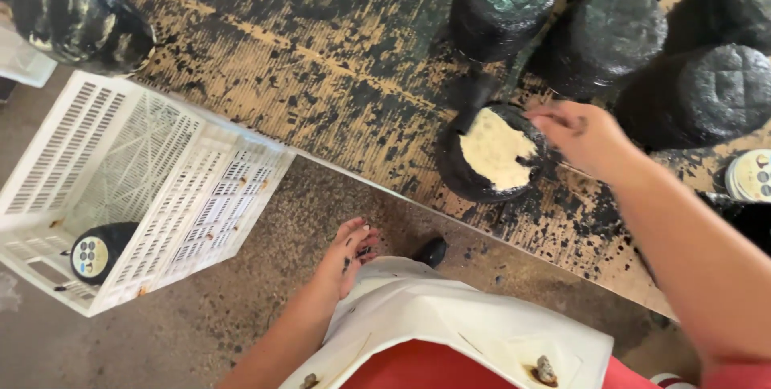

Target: The person paints the top of cylindrical containers black using a brush. They dip the brush into a container of black paint, apply it to the top surface, and then place a circular label on the finished container before moving it into a white crate.

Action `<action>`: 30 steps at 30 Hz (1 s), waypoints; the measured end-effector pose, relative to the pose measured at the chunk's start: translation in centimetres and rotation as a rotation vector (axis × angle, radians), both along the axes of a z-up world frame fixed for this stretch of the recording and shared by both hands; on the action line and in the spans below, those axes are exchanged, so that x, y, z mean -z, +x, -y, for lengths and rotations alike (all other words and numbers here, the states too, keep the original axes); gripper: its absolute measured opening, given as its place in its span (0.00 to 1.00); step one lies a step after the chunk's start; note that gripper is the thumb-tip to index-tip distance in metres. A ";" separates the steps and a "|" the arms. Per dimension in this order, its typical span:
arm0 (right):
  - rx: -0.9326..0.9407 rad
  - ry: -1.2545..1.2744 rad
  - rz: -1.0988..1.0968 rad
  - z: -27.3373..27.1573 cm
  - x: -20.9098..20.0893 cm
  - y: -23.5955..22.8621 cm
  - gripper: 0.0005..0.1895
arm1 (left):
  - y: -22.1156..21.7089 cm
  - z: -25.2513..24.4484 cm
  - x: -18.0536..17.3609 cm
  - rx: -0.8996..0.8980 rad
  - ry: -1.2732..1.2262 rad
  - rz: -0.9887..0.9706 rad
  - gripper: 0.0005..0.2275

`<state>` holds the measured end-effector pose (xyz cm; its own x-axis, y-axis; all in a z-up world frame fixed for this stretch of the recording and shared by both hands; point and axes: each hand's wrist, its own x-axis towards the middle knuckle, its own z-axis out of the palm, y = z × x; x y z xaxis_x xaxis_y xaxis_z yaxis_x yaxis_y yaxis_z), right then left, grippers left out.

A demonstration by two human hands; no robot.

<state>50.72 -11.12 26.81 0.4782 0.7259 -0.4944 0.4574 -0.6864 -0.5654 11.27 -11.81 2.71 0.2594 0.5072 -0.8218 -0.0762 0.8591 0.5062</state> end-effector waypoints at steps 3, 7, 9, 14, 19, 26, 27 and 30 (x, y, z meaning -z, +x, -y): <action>-0.024 -0.229 0.025 -0.5 -0.6 1.1 0.14 | -1.0 0.0 -0.7 -0.079 -0.053 0.014 0.15; -0.020 -0.234 -0.044 -2.3 -2.6 -2.8 0.14 | -1.7 0.8 1.6 -0.123 -0.070 0.035 0.14; -0.016 -0.244 -0.022 -2.7 -2.2 -2.4 0.14 | -1.1 -0.1 1.0 -0.099 -0.025 0.038 0.16; 0.021 -0.302 0.057 -0.6 -1.2 0.9 0.14 | -2.0 -0.8 0.4 -0.073 -0.020 0.059 0.14; 0.113 -0.200 -0.010 -1.8 -0.6 -0.3 0.16 | -1.7 -1.0 0.1 -0.018 -0.089 0.003 0.14; 0.178 -0.255 0.051 1.5 -0.8 2.1 0.15 | -1.1 -2.7 -4.5 0.035 -0.114 0.001 0.21; 0.189 -0.248 0.055 2.1 -0.5 2.3 0.15 | -1.9 -2.2 -2.3 0.025 -0.083 0.014 0.19; 0.238 -0.180 0.024 1.2 -0.4 0.4 0.14 | -3.1 -1.1 2.6 -0.016 -0.032 0.065 0.17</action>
<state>51.16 -12.28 27.20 0.6370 0.4937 -0.5920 0.2835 -0.8642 -0.4156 8.20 -10.72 0.14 0.3052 0.4855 -0.8192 -0.1217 0.8731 0.4721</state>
